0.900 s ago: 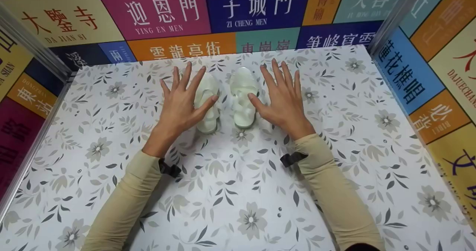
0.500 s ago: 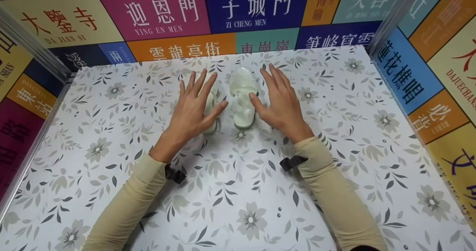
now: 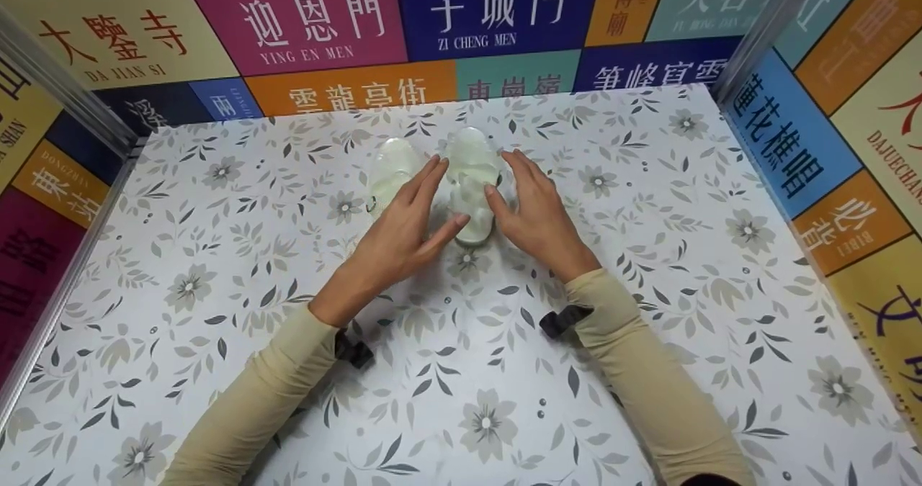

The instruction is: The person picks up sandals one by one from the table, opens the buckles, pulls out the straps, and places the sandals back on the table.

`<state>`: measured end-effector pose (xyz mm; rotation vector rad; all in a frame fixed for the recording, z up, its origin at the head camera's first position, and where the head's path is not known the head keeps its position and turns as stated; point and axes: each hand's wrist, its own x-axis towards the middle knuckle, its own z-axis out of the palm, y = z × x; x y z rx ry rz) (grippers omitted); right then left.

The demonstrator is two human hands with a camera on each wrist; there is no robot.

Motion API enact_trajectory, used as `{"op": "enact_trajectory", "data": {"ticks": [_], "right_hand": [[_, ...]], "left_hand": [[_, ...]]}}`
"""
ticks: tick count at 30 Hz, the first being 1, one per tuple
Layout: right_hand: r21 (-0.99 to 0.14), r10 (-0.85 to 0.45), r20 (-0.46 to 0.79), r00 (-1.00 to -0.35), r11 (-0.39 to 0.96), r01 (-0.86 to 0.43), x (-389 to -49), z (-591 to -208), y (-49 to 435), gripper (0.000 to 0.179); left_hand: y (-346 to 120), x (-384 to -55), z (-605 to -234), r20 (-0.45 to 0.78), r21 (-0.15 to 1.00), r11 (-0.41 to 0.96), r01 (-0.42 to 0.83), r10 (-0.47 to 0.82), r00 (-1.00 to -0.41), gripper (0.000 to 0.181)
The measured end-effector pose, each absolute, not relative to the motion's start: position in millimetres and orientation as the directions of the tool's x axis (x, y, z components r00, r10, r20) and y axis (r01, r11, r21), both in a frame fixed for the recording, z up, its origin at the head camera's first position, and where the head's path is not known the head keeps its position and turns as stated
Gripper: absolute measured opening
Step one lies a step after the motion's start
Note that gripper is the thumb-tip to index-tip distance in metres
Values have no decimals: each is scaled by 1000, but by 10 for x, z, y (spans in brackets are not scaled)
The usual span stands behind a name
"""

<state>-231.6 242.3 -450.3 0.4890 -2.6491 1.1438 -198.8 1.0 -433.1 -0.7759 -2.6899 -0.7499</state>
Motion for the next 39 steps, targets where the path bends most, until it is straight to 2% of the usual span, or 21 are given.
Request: {"op": "enact_trajectory", "data": {"ticks": [9, 13, 21, 28, 39], "right_hand": [[-721, -219, 241, -946, 612, -325, -2346, -4595, 2408, 60], [-734, -215, 217, -952, 608, -304, -2355, -4626, 2419, 60], [-760, -216, 154, -964, 598, -255, -2374, -4701, 2442, 58], [-801, -207, 109, -972, 561, -209, -2365, -4704, 2435, 57], [-863, -197, 37, -980, 488, -130, -2369, -4735, 2420, 57]], "left_hand": [[147, -1912, -4341, 364, 433, 664, 609, 489, -792, 85], [211, -1887, -4339, 337, 494, 623, 607, 506, -794, 89], [346, -1838, -4457, 175, 660, 605, 445, 452, -874, 97], [396, -1843, -4568, 51, 776, 565, 281, 387, -921, 109], [406, -1925, -4670, 34, 862, 470, 189, 319, -947, 113]]}}
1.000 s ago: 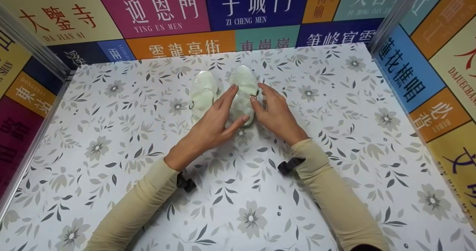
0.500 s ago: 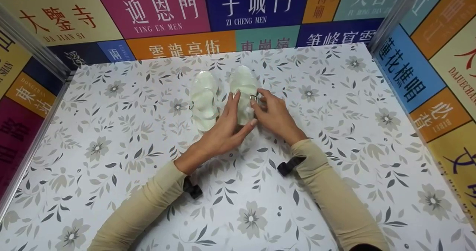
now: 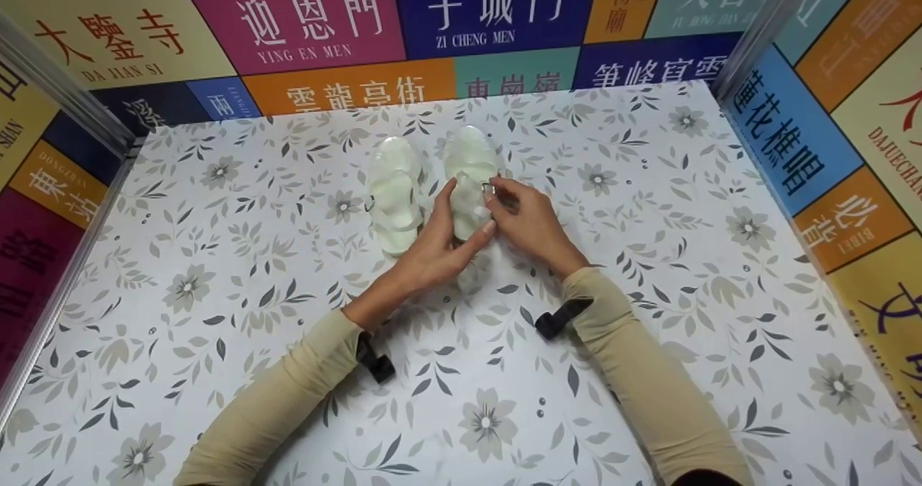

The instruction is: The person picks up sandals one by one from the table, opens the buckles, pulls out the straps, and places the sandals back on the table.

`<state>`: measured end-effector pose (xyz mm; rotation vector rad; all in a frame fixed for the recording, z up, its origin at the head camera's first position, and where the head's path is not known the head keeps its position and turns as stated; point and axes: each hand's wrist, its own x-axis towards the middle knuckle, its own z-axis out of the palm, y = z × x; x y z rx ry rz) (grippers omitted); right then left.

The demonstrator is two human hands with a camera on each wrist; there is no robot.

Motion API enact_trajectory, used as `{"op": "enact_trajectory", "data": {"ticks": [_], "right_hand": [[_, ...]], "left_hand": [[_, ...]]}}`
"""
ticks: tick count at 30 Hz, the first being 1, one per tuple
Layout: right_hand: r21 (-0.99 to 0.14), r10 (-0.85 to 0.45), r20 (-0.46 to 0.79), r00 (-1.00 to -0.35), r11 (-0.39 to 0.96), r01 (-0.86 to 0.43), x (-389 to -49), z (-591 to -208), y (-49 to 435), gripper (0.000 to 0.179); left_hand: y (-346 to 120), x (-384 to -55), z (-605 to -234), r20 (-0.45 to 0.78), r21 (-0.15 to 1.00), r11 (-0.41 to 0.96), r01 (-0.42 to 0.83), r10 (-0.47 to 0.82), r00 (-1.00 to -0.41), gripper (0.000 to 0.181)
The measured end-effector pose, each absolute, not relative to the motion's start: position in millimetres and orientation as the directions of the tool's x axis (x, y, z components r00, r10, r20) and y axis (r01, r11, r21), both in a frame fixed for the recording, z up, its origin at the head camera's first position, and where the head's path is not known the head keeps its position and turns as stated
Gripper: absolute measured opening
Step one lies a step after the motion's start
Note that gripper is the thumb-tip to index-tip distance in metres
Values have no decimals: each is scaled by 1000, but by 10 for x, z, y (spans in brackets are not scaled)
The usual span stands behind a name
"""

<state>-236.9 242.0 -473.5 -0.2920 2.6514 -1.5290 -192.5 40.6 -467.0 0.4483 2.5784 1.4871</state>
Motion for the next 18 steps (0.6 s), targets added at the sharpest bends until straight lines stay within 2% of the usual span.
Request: {"op": "enact_trajectory", "data": {"ticks": [11, 18], "right_hand": [[-923, -194, 37, -980, 370, -108, -2379, -4794, 2446, 54], [-951, -193, 85, -978, 277, -138, -2354, -4809, 2490, 46]], "left_hand": [[387, -1914, -4693, 64, 918, 357, 176, 304, -950, 108], [406, -1832, -4685, 123, 922, 317, 224, 308, -943, 104]]}}
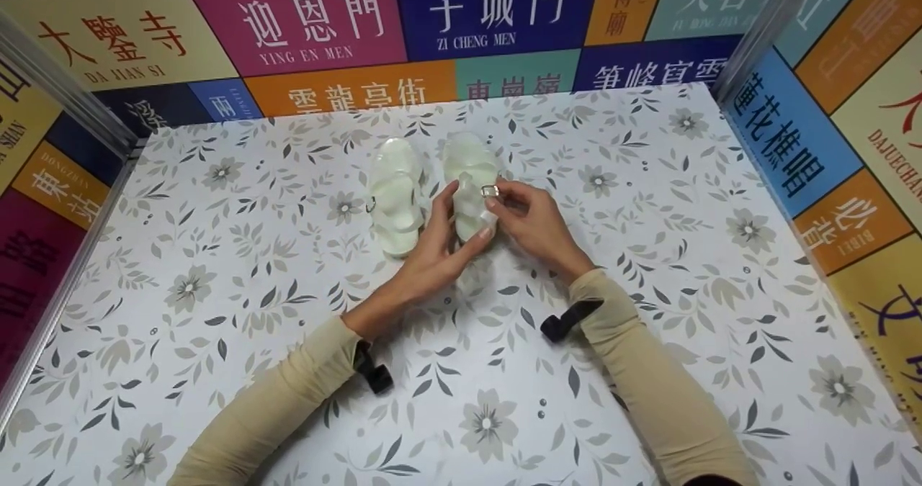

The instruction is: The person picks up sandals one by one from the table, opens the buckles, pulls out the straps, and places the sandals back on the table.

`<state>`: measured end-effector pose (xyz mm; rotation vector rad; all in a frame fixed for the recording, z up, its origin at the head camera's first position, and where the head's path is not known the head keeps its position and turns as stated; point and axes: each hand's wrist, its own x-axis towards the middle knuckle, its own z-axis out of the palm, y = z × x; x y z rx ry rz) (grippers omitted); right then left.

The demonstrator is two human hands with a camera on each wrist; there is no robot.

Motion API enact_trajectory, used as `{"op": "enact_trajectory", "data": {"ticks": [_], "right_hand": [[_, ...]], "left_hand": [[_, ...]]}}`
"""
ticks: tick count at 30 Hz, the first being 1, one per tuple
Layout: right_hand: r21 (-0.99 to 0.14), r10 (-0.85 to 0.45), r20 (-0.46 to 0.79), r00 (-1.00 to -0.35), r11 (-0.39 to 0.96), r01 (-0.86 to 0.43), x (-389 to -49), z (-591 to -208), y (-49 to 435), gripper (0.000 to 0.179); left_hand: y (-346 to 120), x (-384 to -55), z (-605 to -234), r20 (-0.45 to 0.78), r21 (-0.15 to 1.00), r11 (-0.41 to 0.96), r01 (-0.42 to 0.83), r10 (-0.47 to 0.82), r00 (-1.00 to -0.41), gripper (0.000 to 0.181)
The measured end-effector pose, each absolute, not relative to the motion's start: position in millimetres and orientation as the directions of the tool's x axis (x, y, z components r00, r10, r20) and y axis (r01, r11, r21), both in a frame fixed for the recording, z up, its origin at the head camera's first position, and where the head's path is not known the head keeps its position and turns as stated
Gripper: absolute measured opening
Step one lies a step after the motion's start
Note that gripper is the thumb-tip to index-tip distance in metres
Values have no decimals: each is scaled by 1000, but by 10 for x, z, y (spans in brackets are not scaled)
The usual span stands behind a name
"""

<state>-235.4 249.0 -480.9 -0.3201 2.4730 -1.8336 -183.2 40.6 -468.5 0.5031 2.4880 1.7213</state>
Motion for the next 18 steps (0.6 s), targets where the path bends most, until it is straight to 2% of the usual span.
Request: {"op": "enact_trajectory", "data": {"ticks": [9, 18], "right_hand": [[-959, -226, 135, -965, 214, -185, -2188, -4776, 2543, 36], [-966, -281, 94, -955, 207, -156, -1999, -4778, 2587, 33]], "left_hand": [[411, -1609, -4621, 173, 922, 280, 269, 323, -930, 103], [311, -1385, -4652, 197, 903, 292, 314, 368, -909, 102]]}}
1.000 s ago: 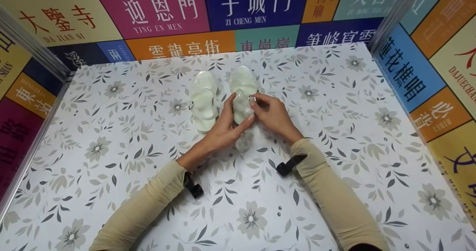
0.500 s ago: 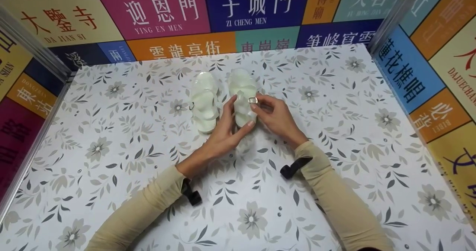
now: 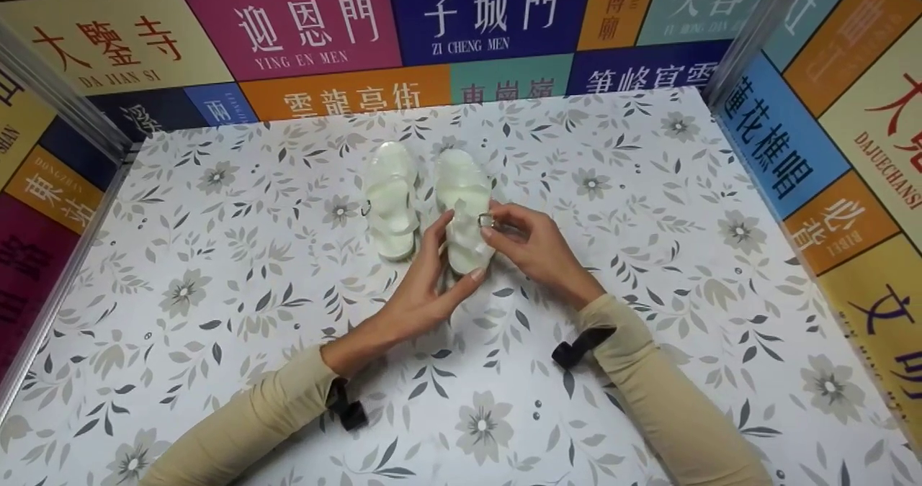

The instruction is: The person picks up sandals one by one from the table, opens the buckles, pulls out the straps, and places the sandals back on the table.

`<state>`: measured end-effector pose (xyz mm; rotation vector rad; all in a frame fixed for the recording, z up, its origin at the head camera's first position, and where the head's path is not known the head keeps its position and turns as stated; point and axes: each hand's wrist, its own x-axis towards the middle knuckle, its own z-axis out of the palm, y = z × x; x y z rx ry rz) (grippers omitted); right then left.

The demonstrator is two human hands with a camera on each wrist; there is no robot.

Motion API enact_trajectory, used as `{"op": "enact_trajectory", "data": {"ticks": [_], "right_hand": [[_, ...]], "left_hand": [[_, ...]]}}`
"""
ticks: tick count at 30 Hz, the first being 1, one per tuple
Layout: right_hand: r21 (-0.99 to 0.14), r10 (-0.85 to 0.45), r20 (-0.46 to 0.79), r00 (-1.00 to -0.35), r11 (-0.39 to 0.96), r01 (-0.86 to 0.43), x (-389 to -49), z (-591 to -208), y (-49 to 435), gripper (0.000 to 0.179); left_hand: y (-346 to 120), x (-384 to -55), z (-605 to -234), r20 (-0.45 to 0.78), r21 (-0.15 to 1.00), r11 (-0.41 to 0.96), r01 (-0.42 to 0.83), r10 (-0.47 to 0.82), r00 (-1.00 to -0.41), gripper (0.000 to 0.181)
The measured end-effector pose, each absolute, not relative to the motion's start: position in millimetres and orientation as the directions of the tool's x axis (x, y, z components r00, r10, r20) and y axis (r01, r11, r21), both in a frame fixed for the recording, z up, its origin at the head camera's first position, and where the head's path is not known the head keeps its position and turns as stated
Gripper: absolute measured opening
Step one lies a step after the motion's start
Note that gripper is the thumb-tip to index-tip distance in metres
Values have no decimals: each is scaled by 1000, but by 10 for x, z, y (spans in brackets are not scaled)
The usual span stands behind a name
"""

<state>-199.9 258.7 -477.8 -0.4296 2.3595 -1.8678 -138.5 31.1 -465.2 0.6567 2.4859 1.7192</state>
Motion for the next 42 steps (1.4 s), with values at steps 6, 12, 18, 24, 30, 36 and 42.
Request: {"op": "enact_trajectory", "data": {"ticks": [6, 12, 18, 24, 30, 36, 42], "right_hand": [[-968, -329, 89, -940, 194, -159, -1927, -4797, 2521, 32], [-967, -345, 93, -934, 194, -168, -1860, -4801, 2469, 31], [-952, -332, 95, -938, 246, -184, -1796, -4800, 2499, 31], [-907, -331, 44, -943, 382, -176, -1809, -4765, 2534, 30], [-850, -369, 87, -925, 457, -263, -1860, -4749, 2584, 22], [-891, -465, 82, -881, 361, -274, -1924, -4797, 2635, 20], [-936, -503, 29, -864, 290, -200, -1966, -4817, 2725, 21]], "left_hand": [[186, -1267, -4659, 183, 895, 312, 318, 392, -902, 102], [113, -1186, -4666, 191, 892, 310, 328, 400, -896, 103], [63, -1136, -4650, 133, 896, 333, 293, 428, -894, 105], [2, -1210, -4571, 164, 873, 370, 317, 388, -907, 95], [45, -1328, -4403, 323, 771, 405, 492, 417, -850, 55], [195, -1556, -4285, 398, 639, 466, 612, 480, -782, 23], [293, -1742, -4272, 308, 566, 582, 584, 508, -805, 17]]}}
